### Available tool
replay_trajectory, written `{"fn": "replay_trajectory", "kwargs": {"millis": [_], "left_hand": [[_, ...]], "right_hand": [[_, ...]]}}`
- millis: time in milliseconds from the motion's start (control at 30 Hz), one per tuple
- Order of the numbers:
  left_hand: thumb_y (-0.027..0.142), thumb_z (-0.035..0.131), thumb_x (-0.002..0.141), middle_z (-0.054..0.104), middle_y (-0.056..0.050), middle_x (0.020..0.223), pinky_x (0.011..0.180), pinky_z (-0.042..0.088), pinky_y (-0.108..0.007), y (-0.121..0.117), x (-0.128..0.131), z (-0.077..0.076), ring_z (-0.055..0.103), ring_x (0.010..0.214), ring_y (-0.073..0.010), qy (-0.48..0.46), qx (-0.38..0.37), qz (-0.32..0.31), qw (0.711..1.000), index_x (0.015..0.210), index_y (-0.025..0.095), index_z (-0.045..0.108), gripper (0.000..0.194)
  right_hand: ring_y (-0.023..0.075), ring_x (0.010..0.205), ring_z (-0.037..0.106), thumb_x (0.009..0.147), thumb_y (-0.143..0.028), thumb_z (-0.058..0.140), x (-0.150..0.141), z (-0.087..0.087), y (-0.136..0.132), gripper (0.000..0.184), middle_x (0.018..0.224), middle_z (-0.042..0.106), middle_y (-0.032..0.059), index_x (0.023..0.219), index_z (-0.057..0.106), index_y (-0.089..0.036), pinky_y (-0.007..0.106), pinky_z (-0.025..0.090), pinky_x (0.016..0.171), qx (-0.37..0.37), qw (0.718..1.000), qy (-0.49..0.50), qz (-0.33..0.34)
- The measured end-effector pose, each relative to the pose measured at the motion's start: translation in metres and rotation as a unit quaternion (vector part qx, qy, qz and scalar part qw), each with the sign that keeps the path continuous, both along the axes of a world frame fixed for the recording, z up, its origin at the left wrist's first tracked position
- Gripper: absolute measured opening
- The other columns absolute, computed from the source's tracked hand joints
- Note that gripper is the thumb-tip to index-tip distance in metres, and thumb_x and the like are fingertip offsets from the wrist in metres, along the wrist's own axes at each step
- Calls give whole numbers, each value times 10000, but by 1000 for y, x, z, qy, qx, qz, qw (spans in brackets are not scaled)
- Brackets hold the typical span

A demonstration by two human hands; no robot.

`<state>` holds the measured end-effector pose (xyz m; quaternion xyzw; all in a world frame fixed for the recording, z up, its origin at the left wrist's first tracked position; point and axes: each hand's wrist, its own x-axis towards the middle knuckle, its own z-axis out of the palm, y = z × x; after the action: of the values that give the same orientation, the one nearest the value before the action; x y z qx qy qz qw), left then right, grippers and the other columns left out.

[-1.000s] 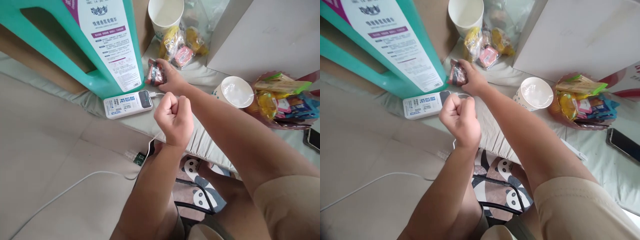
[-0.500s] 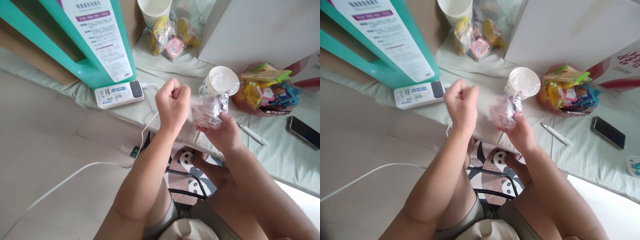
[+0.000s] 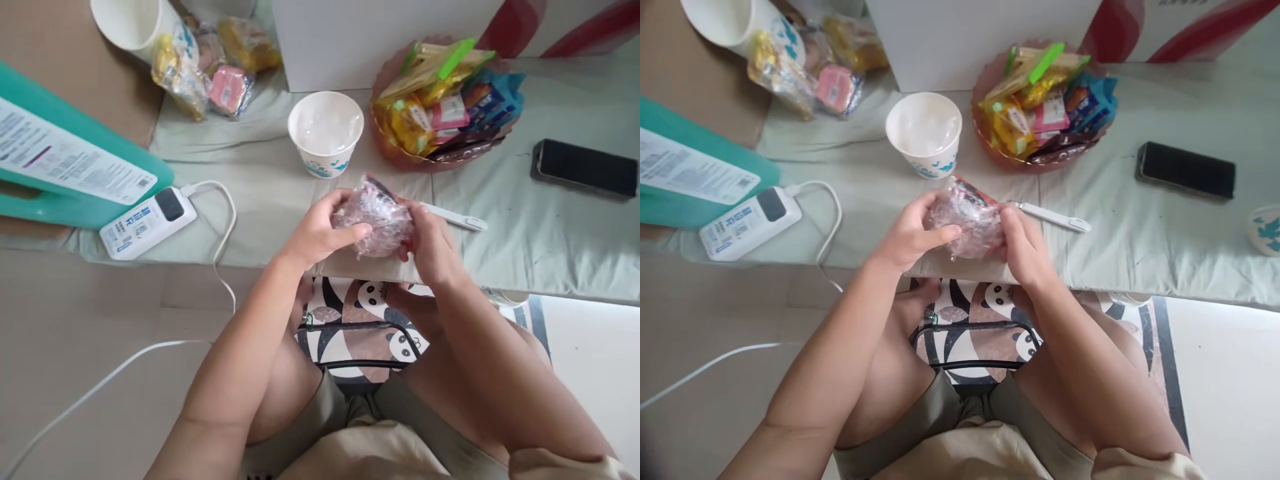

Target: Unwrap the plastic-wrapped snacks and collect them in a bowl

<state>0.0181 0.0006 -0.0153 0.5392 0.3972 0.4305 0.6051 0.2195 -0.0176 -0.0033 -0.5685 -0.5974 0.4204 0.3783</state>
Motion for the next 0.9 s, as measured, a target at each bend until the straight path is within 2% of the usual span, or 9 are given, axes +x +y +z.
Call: {"fn": "replay_trajectory", "kwargs": {"millis": [100, 167, 267, 367, 433, 533, 600, 700, 900], "left_hand": [[560, 882, 724, 691, -111, 1316, 930, 612, -429, 7, 6, -11, 711, 1155, -302, -28, 17, 45, 998, 1241, 263, 561, 677], [564, 886, 724, 637, -101, 1400, 943, 609, -451, 13, 7, -20, 696, 1195, -302, -25, 63, 84, 994, 1363, 341, 456, 802], [568, 867, 758, 575, -85, 1442, 1005, 578, -471, 20, 6, -34, 661, 1246, -294, 20, 141, 154, 978, 1448, 410, 343, 881], [568, 827, 806, 573, -79, 1390, 1016, 566, -446, 23, 1, -43, 655, 1223, -281, 56, 158, 171, 971, 1394, 377, 424, 738], [584, 813, 813, 588, -72, 1335, 984, 576, -416, 22, -3, -47, 669, 1163, -262, 58, 150, 161, 974, 1362, 365, 465, 686], [620, 795, 816, 604, -73, 1305, 962, 583, -406, 19, -7, -49, 681, 1104, -245, 56, 147, 135, 978, 1397, 373, 452, 719], [624, 799, 810, 599, -84, 1340, 981, 577, -417, 16, -6, -48, 678, 1129, -253, 71, 157, 121, 978, 1420, 369, 437, 755], [611, 825, 785, 569, -100, 1425, 1029, 561, -431, 13, 0, -43, 643, 1244, -286, 99, 174, 107, 974, 1393, 349, 453, 759], [562, 821, 779, 596, -115, 1391, 969, 599, -421, 3, 11, -28, 668, 1223, -295, 124, 145, 108, 976, 1329, 327, 478, 689]], "right_hand": [[250, 829, 676, 949, -440, 545, 35, -4, 6, 251, 907, 720, 88, 996, 668, -226, 422, 554, 785, 103, 975, -177, -84], [304, 991, 667, 896, -322, 579, 55, -10, 14, 212, 1056, 728, 130, 1057, 673, -221, 488, 534, 894, 148, 947, -270, -94], [378, 1096, 623, 857, -282, 608, 72, -19, 23, 308, 1151, 707, 176, 1143, 692, -206, 561, 500, 917, 120, 921, -363, -75], [400, 1105, 613, 863, -287, 617, 73, -20, 24, 235, 1152, 709, 178, 1059, 722, -212, 573, 481, 907, 81, 911, -399, -67], [361, 1041, 641, 899, -284, 578, 67, -15, 20, 214, 1105, 724, 162, 1039, 722, -210, 535, 484, 894, 92, 924, -367, -61], [265, 900, 672, 946, -348, 549, 51, -5, 10, 260, 1012, 731, 116, 1106, 697, -205, 419, 511, 813, 111, 970, -217, -15], [195, 757, 655, 961, -429, 552, 37, 0, 4, 300, 890, 706, 62, 1121, 670, -204, 336, 505, 704, 69, 993, -88, 34], [128, 564, 555, 972, -526, 529, 18, 5, 0, 361, 724, 624, -7, 1082, 651, -204, 277, 437, 561, -24, 995, 58, 80], [121, 548, 518, 947, -506, 548, 0, 6, 4, 385, 626, 589, -2, 719, 587, -199, 275, 385, 547, -86, 994, 52, 48]]}}
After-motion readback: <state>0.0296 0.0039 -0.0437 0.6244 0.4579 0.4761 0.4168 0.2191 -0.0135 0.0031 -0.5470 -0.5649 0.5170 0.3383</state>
